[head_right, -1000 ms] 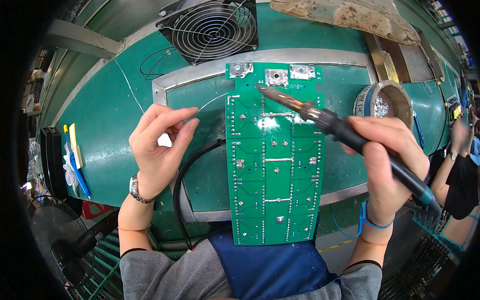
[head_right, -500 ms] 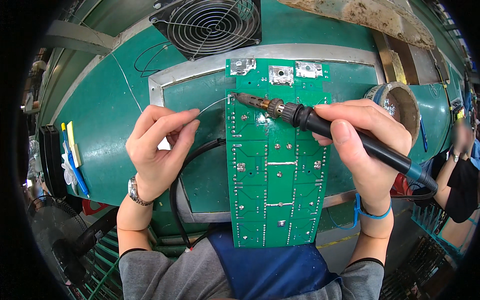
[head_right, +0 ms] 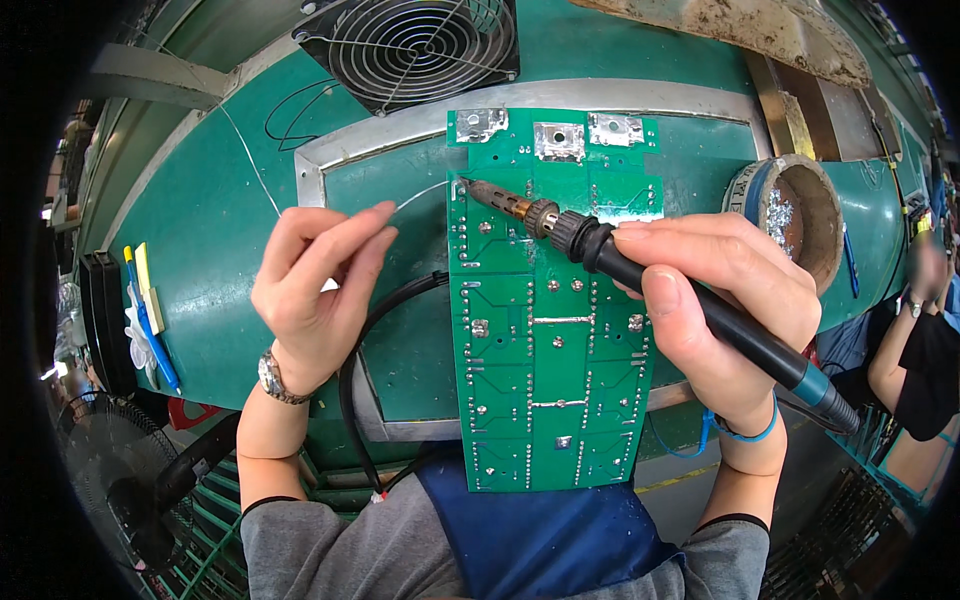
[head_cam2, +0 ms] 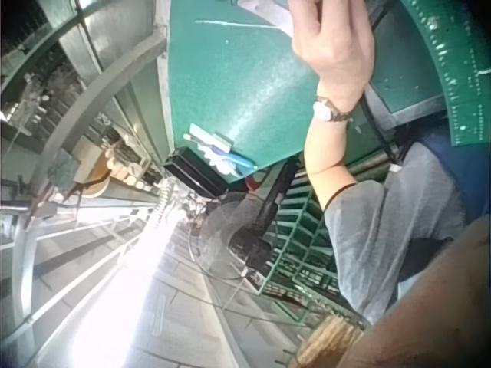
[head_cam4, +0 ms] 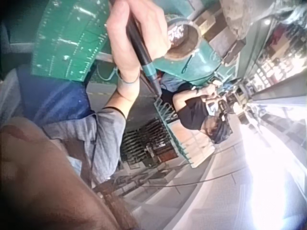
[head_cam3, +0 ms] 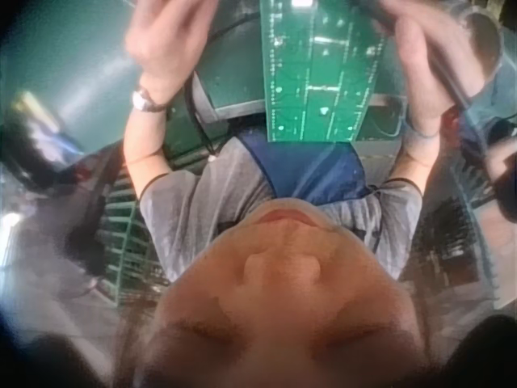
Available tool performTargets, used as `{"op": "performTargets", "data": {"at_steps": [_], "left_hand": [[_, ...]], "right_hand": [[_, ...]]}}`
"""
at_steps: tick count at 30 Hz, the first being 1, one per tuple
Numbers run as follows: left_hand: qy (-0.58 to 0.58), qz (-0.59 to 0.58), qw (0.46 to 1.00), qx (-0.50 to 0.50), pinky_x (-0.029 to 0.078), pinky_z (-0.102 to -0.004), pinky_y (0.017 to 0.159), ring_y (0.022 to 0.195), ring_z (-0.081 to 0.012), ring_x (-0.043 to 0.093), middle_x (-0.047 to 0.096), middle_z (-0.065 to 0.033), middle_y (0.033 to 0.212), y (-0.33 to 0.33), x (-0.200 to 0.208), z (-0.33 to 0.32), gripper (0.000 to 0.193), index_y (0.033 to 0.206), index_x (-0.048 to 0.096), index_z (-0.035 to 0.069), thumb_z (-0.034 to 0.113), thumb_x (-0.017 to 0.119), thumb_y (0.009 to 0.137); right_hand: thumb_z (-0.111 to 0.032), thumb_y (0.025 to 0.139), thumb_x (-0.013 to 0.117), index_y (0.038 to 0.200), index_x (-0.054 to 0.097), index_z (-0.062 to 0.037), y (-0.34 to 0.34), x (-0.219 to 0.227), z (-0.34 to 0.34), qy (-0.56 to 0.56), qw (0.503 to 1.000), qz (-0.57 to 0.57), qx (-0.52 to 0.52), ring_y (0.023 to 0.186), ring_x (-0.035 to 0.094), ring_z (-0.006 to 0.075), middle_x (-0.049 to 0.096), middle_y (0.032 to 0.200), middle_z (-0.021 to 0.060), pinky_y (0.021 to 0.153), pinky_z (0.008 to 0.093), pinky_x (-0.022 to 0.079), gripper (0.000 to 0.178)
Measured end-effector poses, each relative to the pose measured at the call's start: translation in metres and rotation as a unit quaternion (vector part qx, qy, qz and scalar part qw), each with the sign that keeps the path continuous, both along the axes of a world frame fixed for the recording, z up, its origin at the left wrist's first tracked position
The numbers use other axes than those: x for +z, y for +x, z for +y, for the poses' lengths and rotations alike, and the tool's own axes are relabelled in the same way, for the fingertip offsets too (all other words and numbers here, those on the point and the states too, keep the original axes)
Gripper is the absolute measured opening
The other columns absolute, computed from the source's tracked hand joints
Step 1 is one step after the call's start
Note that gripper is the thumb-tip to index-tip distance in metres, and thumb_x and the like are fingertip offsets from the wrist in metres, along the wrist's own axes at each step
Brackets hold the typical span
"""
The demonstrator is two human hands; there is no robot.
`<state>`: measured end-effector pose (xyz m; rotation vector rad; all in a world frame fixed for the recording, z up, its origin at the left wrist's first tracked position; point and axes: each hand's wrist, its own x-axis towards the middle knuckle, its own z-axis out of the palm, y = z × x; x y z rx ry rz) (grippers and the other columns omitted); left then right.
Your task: The person turns over a circuit board assembly, places it onto an upper track, and solders connection points on another circuit board using a soldering iron and solder wire.
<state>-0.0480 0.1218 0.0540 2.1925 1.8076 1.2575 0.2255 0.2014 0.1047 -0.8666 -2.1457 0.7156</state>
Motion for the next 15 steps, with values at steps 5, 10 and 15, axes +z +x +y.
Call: {"op": "performTargets", "data": {"at_steps": [5,10,15], "left_hand": [[0.0,-0.006,1.0,0.027,0.039,-0.0256,0.044,0.053,-0.0121,0.052,0.056,-0.0024,0.073,0.0,0.009,-0.005,0.028,0.091,0.073,0.007,-0.003,0.079,0.065],[0.0,0.012,1.0,-0.019,0.039,-0.0263,0.044,0.053,-0.0128,0.053,0.056,-0.0014,0.071,0.004,0.01,-0.006,0.028,0.089,0.072,0.007,-0.003,0.079,0.064],[-0.004,0.014,0.999,-0.039,0.04,-0.0268,0.043,0.054,-0.0131,0.054,0.055,-0.0013,0.072,0.004,0.003,-0.004,0.029,0.091,0.072,0.007,-0.003,0.079,0.064]], "right_hand": [[-0.015,0.084,0.063,0.089,0.071,0.0019,0.007,0.003,-0.015,-0.089,0.991,0.07,-0.067,0.073,0.067,0.0216,0.071,0.086,0.0152,0.066,0.0296,0.053,0.019],[-0.021,0.086,0.064,0.089,0.071,0.0013,0.009,0.0,-0.017,-0.077,0.995,0.046,-0.04,0.073,0.067,0.0213,0.071,0.087,0.0158,0.066,0.0291,0.053,0.024],[-0.014,0.083,0.065,0.091,0.071,0.0007,0.005,-0.001,-0.017,-0.052,0.998,0.024,-0.008,0.077,0.068,0.023,0.071,0.088,0.0159,0.068,0.0308,0.055,0.018]]}}
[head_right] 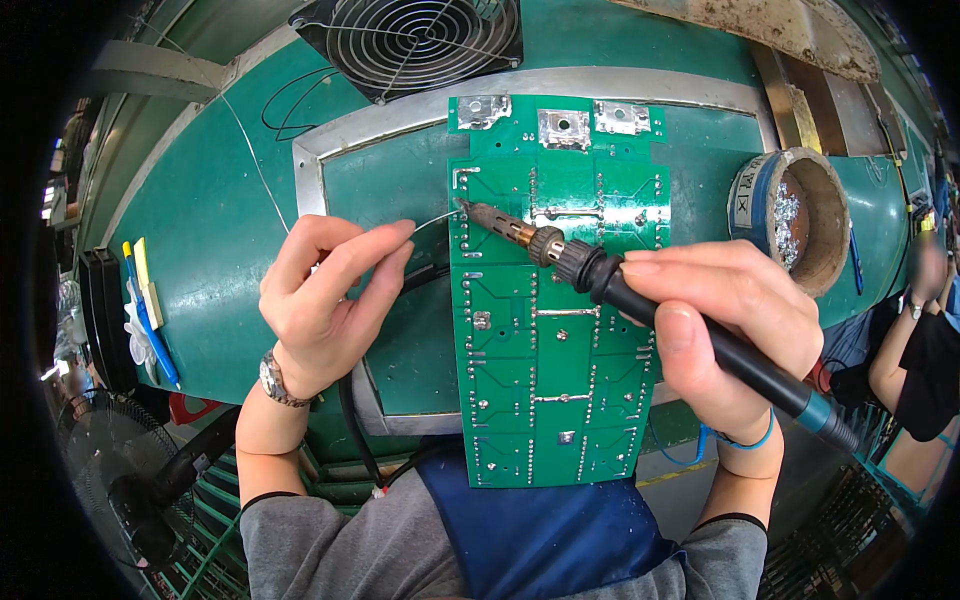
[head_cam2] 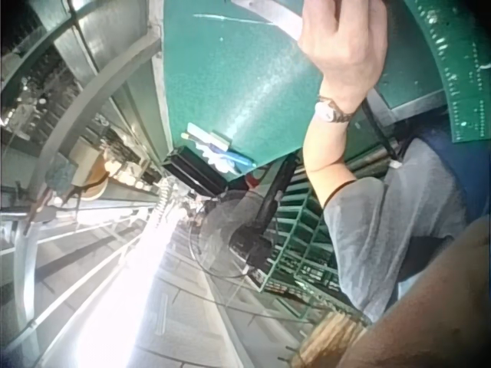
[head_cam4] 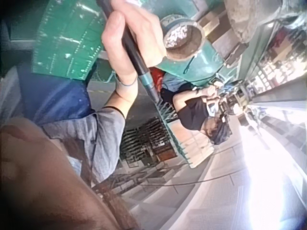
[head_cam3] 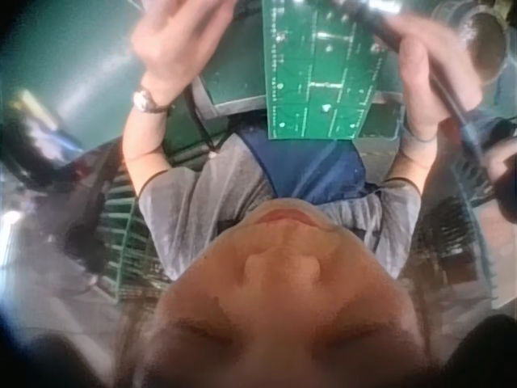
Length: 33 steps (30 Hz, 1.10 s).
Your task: The person turns over a circuit board assembly, places it onto an upper track, and solders connection points on another circuit board using a soldering iron and solder wire.
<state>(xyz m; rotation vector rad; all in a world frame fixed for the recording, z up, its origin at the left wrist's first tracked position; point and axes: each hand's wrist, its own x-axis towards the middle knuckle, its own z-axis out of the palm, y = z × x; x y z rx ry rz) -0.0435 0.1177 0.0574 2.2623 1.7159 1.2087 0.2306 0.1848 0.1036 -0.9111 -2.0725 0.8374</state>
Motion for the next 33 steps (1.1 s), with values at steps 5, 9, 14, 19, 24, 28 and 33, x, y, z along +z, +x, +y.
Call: {"op": "performTargets", "data": {"at_steps": [5,9,14,19,24,28,33], "left_hand": [[-0.003,0.024,0.999,-0.022,0.041,-0.026,0.043,0.053,-0.0132,0.054,0.055,-0.0015,0.071,-0.001,-0.003,0.0,0.028,0.091,0.072,0.006,-0.002,0.078,0.065],[0.0,0.012,1.0,0.007,0.041,-0.0259,0.044,0.053,-0.0131,0.054,0.055,-0.0015,0.071,0.004,0.012,-0.003,0.027,0.089,0.072,0.006,-0.003,0.079,0.064],[-0.012,0.003,1.0,-0.02,0.042,-0.0267,0.044,0.054,-0.0145,0.055,0.056,-0.0018,0.071,0.003,0.008,-0.008,0.025,0.084,0.071,0.006,-0.001,0.079,0.062],[-0.015,0.024,0.999,-0.037,0.043,-0.027,0.045,0.054,-0.015,0.055,0.055,-0.0021,0.071,0.003,0.006,-0.008,0.025,0.085,0.071,0.006,-0.001,0.078,0.063],[-0.023,0.027,0.999,-0.039,0.041,-0.0255,0.047,0.056,-0.0129,0.054,0.055,-0.0024,0.072,0.005,0.006,-0.009,0.028,0.089,0.073,0.008,-0.003,0.078,0.064],[-0.018,0.022,0.999,-0.024,0.04,-0.0253,0.046,0.055,-0.0123,0.053,0.055,-0.002,0.073,0.004,0.005,-0.007,0.028,0.091,0.073,0.008,-0.004,0.078,0.065],[-0.036,0.03,0.998,-0.049,0.04,-0.0253,0.047,0.055,-0.0122,0.052,0.055,-0.0018,0.073,0.003,0.003,-0.006,0.029,0.092,0.074,0.008,-0.003,0.079,0.066]], "right_hand": [[-0.011,0.081,0.067,0.093,0.07,0.0007,0.002,0.004,-0.005,0.015,0.999,-0.03,0.02,0.079,0.069,0.0251,0.071,0.089,0.0155,0.07,0.0323,0.056,0.017],[-0.018,0.084,0.065,0.086,0.071,0.0007,0.008,0.005,-0.012,0.012,1.0,0.01,-0.023,0.075,0.069,0.0253,0.071,0.084,0.0159,0.067,0.0325,0.056,0.02],[-0.023,0.086,0.064,0.085,0.071,0.0006,0.007,-0.003,-0.015,-0.016,0.999,0.022,-0.034,0.074,0.069,0.0234,0.071,0.082,0.0155,0.066,0.0311,0.056,0.024],[-0.021,0.086,0.064,0.086,0.071,0.0007,0.006,-0.004,-0.02,-0.012,1.0,0.016,-0.019,0.074,0.068,0.023,0.071,0.084,0.0158,0.066,0.0304,0.055,0.023],[-0.02,0.086,0.064,0.088,0.071,0.0007,0.009,-0.003,-0.018,0.0,1.0,0.005,-0.01,0.074,0.068,0.0231,0.071,0.084,0.0161,0.065,0.0303,0.055,0.022],[-0.02,0.086,0.064,0.087,0.071,0.0007,0.008,-0.002,-0.017,-0.005,1.0,0.014,-0.016,0.074,0.068,0.0231,0.071,0.084,0.0161,0.065,0.0304,0.055,0.022],[-0.021,0.086,0.065,0.087,0.071,0.0006,0.007,-0.003,-0.017,-0.001,1.0,0.013,-0.017,0.075,0.068,0.0235,0.071,0.083,0.0154,0.066,0.0309,0.055,0.022]]}}
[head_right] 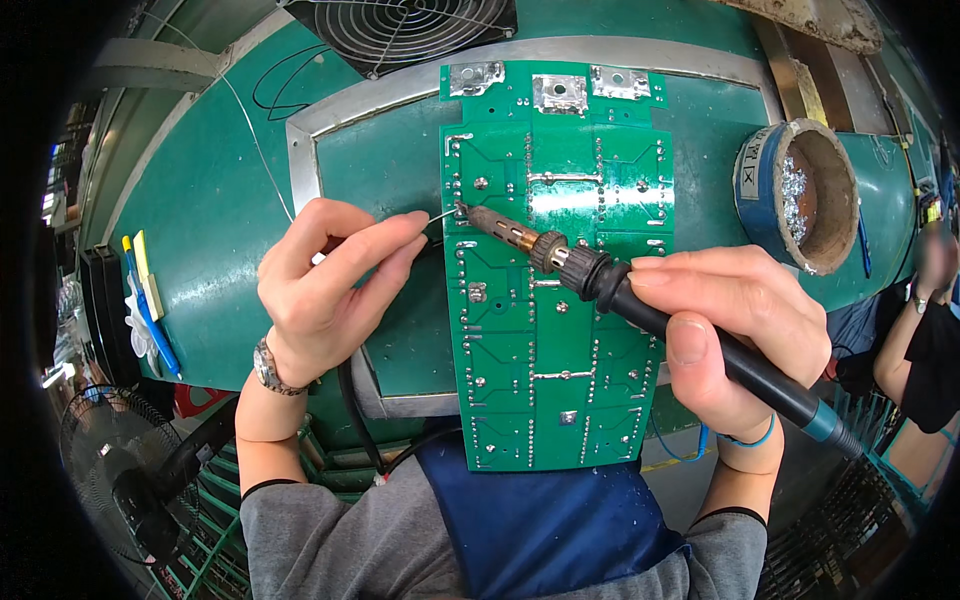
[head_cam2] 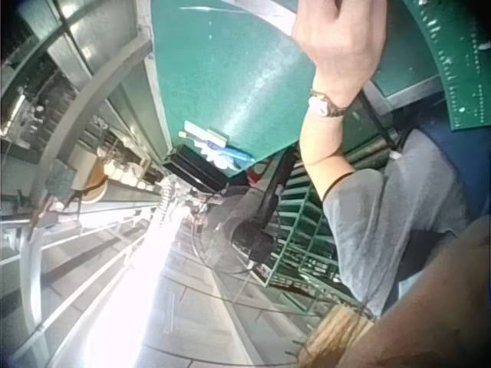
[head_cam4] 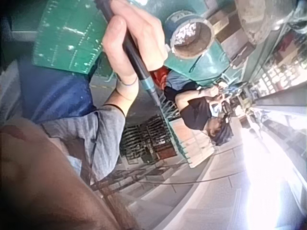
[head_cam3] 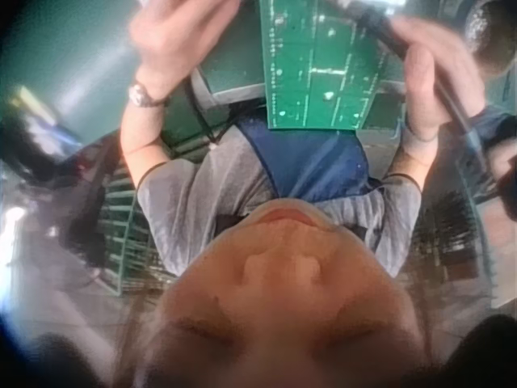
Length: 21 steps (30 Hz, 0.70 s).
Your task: The person turns over a circuit board assembly, places it onto an upper track, and solders connection points on another circuit board using a soldering iron and solder wire.
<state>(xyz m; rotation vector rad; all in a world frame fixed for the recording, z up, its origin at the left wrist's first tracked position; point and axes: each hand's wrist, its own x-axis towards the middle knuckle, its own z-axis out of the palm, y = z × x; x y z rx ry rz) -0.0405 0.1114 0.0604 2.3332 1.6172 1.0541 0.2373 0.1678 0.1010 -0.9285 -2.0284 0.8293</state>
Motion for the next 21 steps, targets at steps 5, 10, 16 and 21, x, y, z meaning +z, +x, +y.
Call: {"op": "performTargets", "data": {"at_steps": [5,10,16,21], "left_hand": [[0.026,0.001,1.0,0.002,0.041,-0.0266,0.043,0.054,-0.0137,0.053,0.054,-0.0019,0.07,-0.001,0.003,0.002,0.024,0.087,0.071,0.005,0.0,0.079,0.065],[0.025,-0.014,1.0,-0.006,0.041,-0.027,0.043,0.053,-0.0148,0.054,0.054,-0.0019,0.068,0.004,0.01,-0.002,0.024,0.086,0.07,0.005,0.001,0.079,0.064],[-0.019,0.0,0.999,-0.027,0.041,-0.0251,0.045,0.054,-0.0126,0.053,0.056,-0.0022,0.072,0.004,0.006,-0.007,0.026,0.089,0.073,0.008,-0.002,0.078,0.065],[-0.037,0.019,0.999,-0.035,0.041,-0.0245,0.046,0.055,-0.0115,0.053,0.056,-0.0021,0.073,0.004,0.009,-0.008,0.025,0.09,0.073,0.008,-0.002,0.077,0.067]], "right_hand": [[-0.022,0.086,0.064,0.084,0.071,0.001,0.001,0.002,-0.002,-0.002,1.0,0.0,-0.009,0.075,0.069,0.024,0.071,0.082,0.0148,0.065,0.0313,0.055,0.024],[-0.023,0.086,0.063,0.082,0.07,0.0012,0.009,0.002,-0.007,0.007,1.0,0.008,-0.015,0.074,0.069,0.0243,0.071,0.081,0.0142,0.064,0.0314,0.055,0.026],[-0.017,0.084,0.063,0.083,0.07,0.0002,0.006,0.003,-0.011,0.011,0.999,-0.013,0.028,0.072,0.068,0.0246,0.071,0.083,0.015,0.063,0.0315,0.055,0.019],[-0.018,0.085,0.063,0.086,0.07,-0.0004,0.007,0.0,-0.015,0.023,0.999,-0.016,0.036,0.07,0.068,0.0244,0.071,0.082,0.0152,0.063,0.0316,0.054,0.019]]}}
